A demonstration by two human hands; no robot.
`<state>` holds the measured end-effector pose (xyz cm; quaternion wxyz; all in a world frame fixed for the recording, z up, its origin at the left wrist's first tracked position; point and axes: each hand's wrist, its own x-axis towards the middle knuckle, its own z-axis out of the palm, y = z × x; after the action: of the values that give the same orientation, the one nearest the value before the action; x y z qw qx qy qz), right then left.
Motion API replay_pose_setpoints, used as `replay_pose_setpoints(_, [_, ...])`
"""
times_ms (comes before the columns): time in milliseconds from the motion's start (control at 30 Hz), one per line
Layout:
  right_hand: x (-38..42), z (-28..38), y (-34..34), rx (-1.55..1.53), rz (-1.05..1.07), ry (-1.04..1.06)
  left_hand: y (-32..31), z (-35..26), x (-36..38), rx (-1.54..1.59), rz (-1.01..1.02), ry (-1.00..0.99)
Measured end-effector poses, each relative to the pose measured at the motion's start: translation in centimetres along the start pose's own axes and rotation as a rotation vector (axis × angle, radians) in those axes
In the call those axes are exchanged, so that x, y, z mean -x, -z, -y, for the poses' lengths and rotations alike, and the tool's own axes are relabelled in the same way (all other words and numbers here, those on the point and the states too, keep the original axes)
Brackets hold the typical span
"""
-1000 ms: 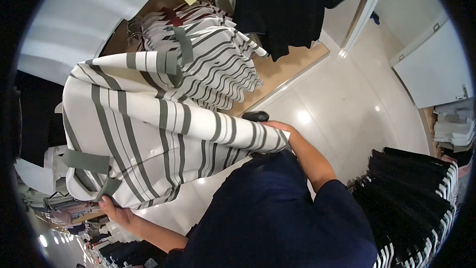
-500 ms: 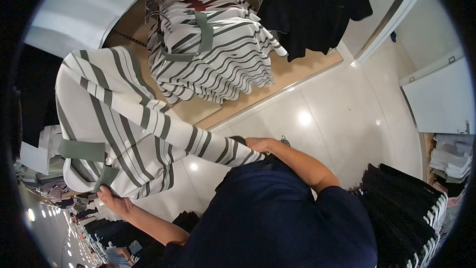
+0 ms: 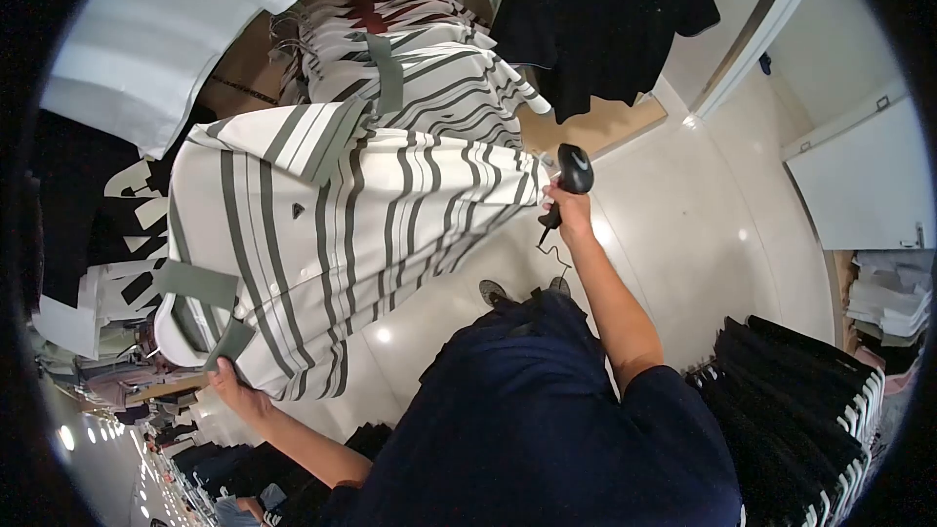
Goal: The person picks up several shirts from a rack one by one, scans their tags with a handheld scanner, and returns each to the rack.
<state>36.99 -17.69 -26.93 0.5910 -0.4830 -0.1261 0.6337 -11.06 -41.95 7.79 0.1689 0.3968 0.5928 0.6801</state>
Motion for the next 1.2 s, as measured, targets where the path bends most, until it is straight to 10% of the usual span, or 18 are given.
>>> replay_pose_setpoints(233, [2.2, 7.0, -3.8, -0.318, 0.28, 0.036, -8.4, 9.7, 1.8, -0.025, 0.094, 0.249])
replay_pose_setpoints(400, [10.7, 8.0, -10.4, 0.547, 0.65, 0.462, -16.2, 13.4, 7.1, 0.032, 0.229, 0.463])
replay_pose_setpoints(600, [18.4, 5.7, -17.0, 0.825, 1.439, 0.876, -18.6, 16.9, 9.7, 0.519, 0.334, 0.682])
replay_pose_setpoints(867, [20.8, 6.6, -17.1, 0.787, 1.42, 1.014, -20.0, 11.0, 9.2, 0.469, 0.322, 0.73])
replay_pose_setpoints(1200, [20.2, 6.6, -8.3, 1.014, 1.253, 0.387, -19.0, 10.3, 7.8, 0.003, 0.145, 0.374])
